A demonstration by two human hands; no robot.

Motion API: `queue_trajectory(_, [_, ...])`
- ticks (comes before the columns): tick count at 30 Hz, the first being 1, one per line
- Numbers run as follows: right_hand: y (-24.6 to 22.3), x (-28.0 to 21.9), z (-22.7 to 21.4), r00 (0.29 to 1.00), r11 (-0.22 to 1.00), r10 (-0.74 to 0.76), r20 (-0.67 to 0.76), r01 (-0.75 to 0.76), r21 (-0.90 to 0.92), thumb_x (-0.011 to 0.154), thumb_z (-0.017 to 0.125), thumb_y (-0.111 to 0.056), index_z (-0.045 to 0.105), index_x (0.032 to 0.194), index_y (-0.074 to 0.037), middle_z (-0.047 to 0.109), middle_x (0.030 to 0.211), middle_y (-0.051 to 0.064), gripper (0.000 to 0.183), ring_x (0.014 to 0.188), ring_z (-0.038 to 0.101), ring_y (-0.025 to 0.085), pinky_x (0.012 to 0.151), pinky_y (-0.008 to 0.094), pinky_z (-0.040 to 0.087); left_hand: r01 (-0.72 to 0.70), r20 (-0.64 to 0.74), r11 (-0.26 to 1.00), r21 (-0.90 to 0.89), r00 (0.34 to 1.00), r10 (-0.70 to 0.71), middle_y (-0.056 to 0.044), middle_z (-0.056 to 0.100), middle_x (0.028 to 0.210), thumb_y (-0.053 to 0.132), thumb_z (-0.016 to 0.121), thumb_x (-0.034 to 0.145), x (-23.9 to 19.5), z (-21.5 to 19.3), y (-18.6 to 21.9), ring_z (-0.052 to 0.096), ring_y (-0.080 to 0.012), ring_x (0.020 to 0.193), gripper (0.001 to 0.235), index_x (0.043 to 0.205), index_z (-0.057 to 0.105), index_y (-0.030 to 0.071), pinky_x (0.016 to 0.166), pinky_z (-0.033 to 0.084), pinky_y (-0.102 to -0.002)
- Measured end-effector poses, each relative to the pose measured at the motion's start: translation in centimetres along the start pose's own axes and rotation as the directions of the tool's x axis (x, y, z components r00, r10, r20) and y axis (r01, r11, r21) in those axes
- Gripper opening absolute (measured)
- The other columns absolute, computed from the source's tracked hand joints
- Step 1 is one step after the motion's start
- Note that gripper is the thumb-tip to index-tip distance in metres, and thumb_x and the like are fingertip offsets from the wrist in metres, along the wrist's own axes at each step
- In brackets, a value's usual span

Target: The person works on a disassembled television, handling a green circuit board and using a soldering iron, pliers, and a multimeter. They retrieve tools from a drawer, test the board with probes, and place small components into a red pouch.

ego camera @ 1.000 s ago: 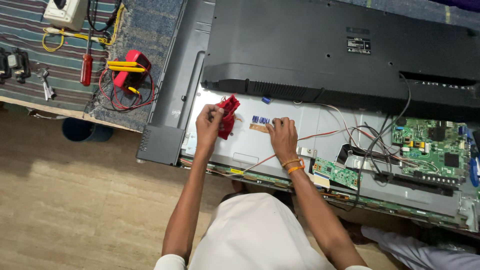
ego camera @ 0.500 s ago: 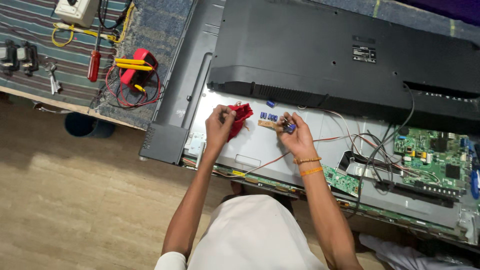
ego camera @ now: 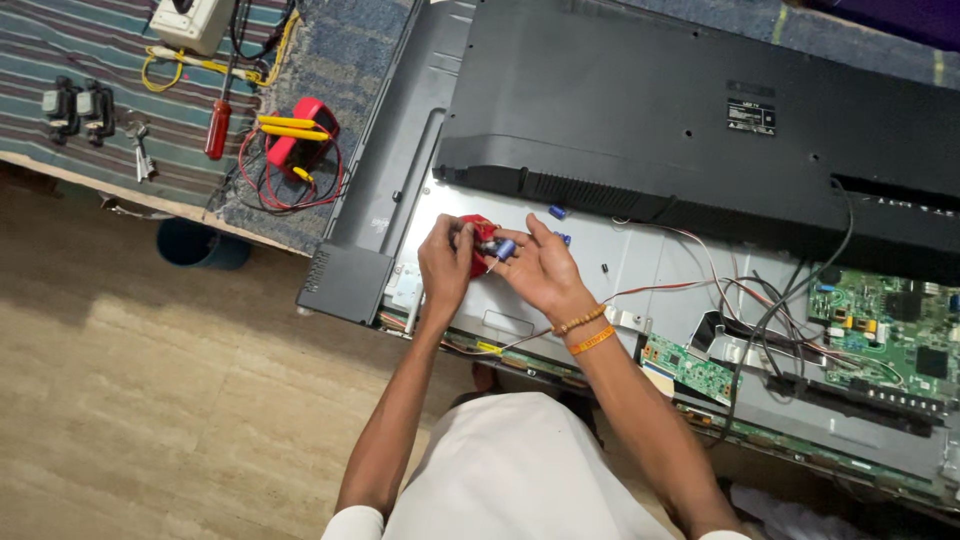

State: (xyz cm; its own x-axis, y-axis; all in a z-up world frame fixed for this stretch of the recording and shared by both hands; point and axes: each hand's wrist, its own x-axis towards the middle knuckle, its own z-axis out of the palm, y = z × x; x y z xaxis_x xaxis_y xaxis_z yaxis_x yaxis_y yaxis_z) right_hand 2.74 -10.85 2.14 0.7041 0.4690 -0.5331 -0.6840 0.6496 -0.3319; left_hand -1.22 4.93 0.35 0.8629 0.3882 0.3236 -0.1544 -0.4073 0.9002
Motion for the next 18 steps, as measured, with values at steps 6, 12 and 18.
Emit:
queue_trajectory(6, [-0.4,-0.7,0.5,0.999,0.992,0.000,0.053,0.007,-0.130,0.105,0.044,-0.043,0.038,0.137,0.014,0.048,0.135,0.027,0.066,0.126,0.049,0.037,0.111,0.050,0.042,-0.012,-0.005,0.999,0.041,1.000,0.012,-0.016,0.069,0.083,0.018,0.060,0.103,0.4,0.1,0.4,0.069,-0.0283,0.072,0.020,0.096,0.061,-0.001,0.063,0.053,-0.041])
queue_trajectory(12, [-0.9,-0.1,-2.1,0.985,0.977,-0.173,0.011,0.173,-0.122,0.104,0.047,-0.025,0.049,0.130,0.012,0.058,0.131,0.024,0.046,0.120,0.063,0.036,0.106,0.045,0.053,0.003,0.033,0.999,0.032,0.999,-0.004,-0.016,0.069,0.082,0.020,0.061,0.102,1.1,-0.5,0.2,0.069,-0.0289,0.071,0.022,0.096,0.061,-0.001,0.064,0.053,-0.041])
queue_trajectory(18, [-5.5,-0.5,-10.2,0.547,0.230,-0.837,-0.027,0.306,-0.924,0.100,0.055,-0.022,0.062,0.136,0.001,0.059,0.134,0.024,0.043,0.116,0.063,0.037,0.098,0.044,0.053,-0.097,0.039,0.987,0.127,0.995,0.093,-0.018,0.066,0.090,0.013,0.063,0.101,0.9,-2.3,-0.2,0.067,-0.0347,0.077,0.014,0.099,0.061,-0.001,0.068,0.052,-0.045])
